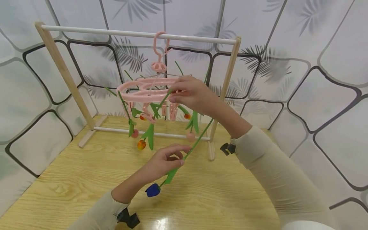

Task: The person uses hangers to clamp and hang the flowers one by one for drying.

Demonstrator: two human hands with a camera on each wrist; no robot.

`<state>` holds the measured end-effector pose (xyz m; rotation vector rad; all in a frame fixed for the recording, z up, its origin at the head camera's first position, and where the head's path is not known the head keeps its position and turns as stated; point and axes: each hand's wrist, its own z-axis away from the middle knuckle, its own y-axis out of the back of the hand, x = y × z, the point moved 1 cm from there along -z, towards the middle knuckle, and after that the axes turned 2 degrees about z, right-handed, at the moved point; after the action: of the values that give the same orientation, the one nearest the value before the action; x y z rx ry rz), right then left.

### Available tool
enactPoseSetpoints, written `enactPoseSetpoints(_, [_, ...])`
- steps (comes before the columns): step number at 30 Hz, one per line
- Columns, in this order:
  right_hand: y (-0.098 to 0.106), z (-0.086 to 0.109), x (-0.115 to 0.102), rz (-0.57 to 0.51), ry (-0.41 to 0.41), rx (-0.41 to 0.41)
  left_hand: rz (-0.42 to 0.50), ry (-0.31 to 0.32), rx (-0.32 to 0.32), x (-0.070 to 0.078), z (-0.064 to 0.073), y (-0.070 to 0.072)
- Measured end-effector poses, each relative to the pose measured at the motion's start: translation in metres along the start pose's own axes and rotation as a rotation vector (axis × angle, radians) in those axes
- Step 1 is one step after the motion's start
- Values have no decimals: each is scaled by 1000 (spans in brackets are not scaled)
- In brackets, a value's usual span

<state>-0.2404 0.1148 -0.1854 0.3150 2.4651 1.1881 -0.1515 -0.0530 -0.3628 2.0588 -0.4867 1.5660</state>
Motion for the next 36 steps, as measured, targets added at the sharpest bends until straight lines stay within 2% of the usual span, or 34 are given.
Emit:
enactPoseSetpoints(7, [-10,-8,-12,14,-76,-61,-3,17,1,-2,-1,1])
enactPoseSetpoints(12, [-16,-13,-17,50,-95,-51,-4,24,3,-3,-1,2])
enactPoseSetpoints(18, [-23,-18,-23,46,-161,-50,-4,28,6,-4,-1,2])
enactPoseSetpoints(22, [-28,-24,-28,57,-152,-35,-12,21,4,-4,-1,3])
enactPoseSetpoints(29, [-37,-29,-33,122,-87,-5,-13,10,2,-4,0,3])
enactPoseSetpoints(36, [-37,-33,-36,157,-123,10,-6,-1,-2,-2,-2,2])
